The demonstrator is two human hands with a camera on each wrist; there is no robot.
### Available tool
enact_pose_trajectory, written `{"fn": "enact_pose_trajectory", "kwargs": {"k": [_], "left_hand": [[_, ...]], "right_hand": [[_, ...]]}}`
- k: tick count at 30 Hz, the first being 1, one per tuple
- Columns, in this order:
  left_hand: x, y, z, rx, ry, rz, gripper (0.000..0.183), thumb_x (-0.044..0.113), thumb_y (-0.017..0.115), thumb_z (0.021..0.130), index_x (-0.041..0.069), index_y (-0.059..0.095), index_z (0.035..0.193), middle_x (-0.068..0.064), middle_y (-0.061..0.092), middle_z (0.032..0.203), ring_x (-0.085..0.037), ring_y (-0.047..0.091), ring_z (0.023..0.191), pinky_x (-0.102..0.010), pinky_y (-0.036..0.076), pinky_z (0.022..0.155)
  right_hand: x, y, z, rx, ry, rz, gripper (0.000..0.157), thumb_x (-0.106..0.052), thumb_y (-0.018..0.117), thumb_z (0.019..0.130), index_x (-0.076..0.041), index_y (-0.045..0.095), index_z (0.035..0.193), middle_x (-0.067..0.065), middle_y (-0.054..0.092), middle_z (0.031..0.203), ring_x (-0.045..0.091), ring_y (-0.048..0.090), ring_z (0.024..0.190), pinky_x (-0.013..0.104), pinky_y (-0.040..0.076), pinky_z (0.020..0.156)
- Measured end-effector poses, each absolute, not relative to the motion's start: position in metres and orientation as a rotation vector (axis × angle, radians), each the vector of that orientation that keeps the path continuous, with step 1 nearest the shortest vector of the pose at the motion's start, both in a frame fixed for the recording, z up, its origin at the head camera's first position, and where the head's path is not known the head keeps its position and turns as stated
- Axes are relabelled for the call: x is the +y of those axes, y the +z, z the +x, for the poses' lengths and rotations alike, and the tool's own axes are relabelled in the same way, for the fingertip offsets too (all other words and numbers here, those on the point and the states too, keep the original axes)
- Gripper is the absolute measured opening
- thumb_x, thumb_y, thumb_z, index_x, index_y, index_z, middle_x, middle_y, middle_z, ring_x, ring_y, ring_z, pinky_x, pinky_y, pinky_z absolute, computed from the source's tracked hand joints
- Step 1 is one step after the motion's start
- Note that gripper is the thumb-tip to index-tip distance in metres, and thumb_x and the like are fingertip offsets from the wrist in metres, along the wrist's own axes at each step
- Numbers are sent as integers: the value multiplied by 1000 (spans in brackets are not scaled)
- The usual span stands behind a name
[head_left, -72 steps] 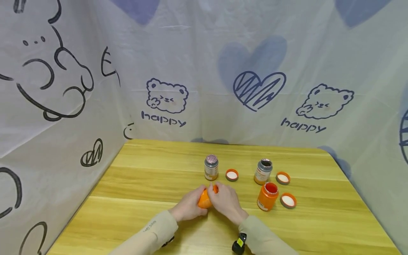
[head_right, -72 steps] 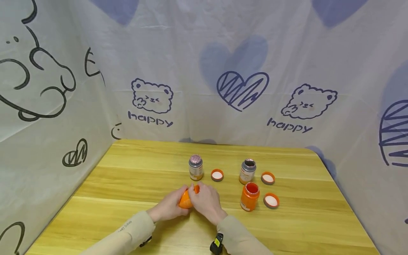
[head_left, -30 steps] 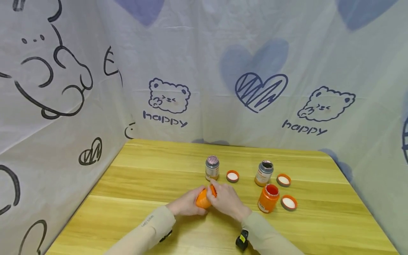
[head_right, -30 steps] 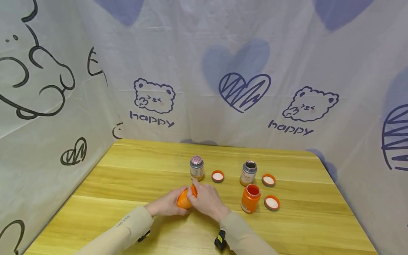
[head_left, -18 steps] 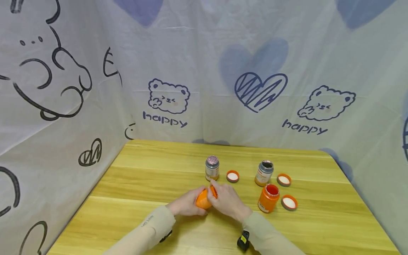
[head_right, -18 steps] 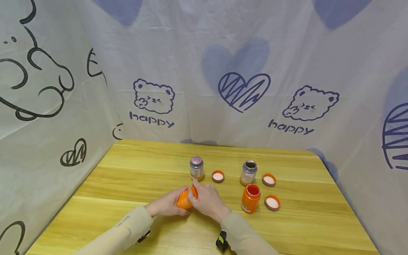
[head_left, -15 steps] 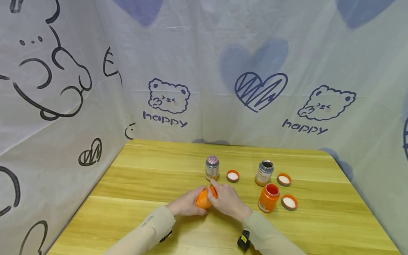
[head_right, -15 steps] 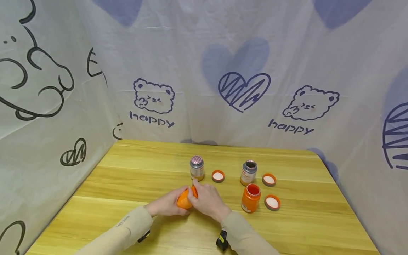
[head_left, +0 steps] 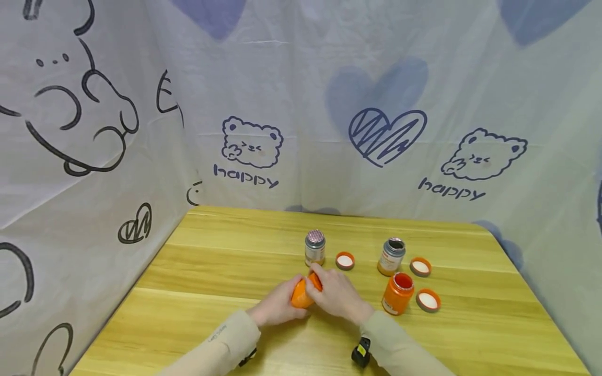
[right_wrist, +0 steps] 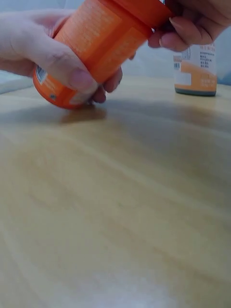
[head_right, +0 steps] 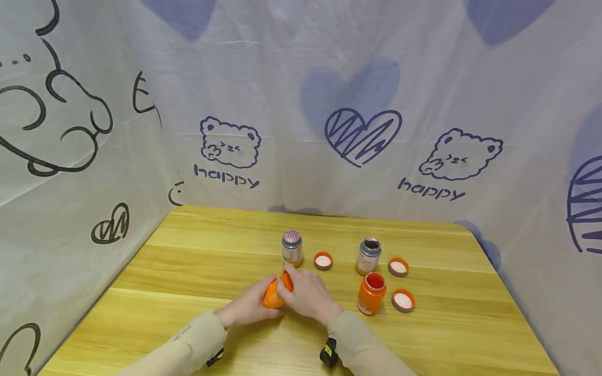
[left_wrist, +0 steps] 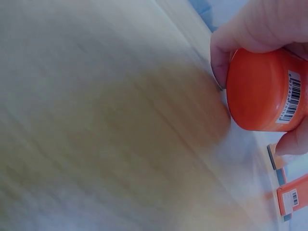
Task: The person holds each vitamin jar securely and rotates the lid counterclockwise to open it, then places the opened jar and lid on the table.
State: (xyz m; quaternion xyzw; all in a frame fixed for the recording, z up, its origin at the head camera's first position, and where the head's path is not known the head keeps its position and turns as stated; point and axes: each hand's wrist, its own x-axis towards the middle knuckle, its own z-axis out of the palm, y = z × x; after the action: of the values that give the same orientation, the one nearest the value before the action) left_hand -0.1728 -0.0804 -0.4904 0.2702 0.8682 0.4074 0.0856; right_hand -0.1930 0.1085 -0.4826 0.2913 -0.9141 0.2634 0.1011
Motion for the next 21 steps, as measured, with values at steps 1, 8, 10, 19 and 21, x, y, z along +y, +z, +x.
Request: {"fn": "enact_pose_trajectory", "kwargs": {"k": [1,8,10,19,21], "left_hand": [[-80,-491,-173,2598,1212,802,53,11,80,80,9,52,125,-5,64,105,-12,56,86,-27,48,77],[-74,-489,-174,2737,1202,805,54,7,78,83,9,48,129,-7,64,107,-15,59,90,-31,51,80],[-72,-487,-174,2810,1204,803,56,5,77,83,8,48,130,-8,64,109,-18,60,93,-35,52,83],[-60,-478,-171,3092,1200,652,61,2,81,79,4,48,131,-15,65,115,-29,60,103,-48,51,93],[-58,-477,-170,3127,1171,627,63,3,81,79,5,48,133,-14,65,118,-29,60,105,-48,51,96]], "right_hand": [[109,-481,-193,-2707,800,852,17,-26,58,96,-11,61,103,-9,41,61,2,36,49,19,25,45],[110,-462,-194,-2773,921,670,31,-35,60,96,-11,61,115,-4,48,67,10,43,57,22,29,50],[110,-455,-195,-2781,955,587,31,-38,59,97,-12,61,112,-2,50,67,13,45,60,24,32,53],[112,-434,-198,-2791,1200,331,37,-46,50,102,-11,61,105,4,56,71,17,49,61,28,39,56],[112,-430,-200,-2803,1206,297,40,-48,48,102,-10,61,104,6,58,74,18,50,63,29,39,57]]}}
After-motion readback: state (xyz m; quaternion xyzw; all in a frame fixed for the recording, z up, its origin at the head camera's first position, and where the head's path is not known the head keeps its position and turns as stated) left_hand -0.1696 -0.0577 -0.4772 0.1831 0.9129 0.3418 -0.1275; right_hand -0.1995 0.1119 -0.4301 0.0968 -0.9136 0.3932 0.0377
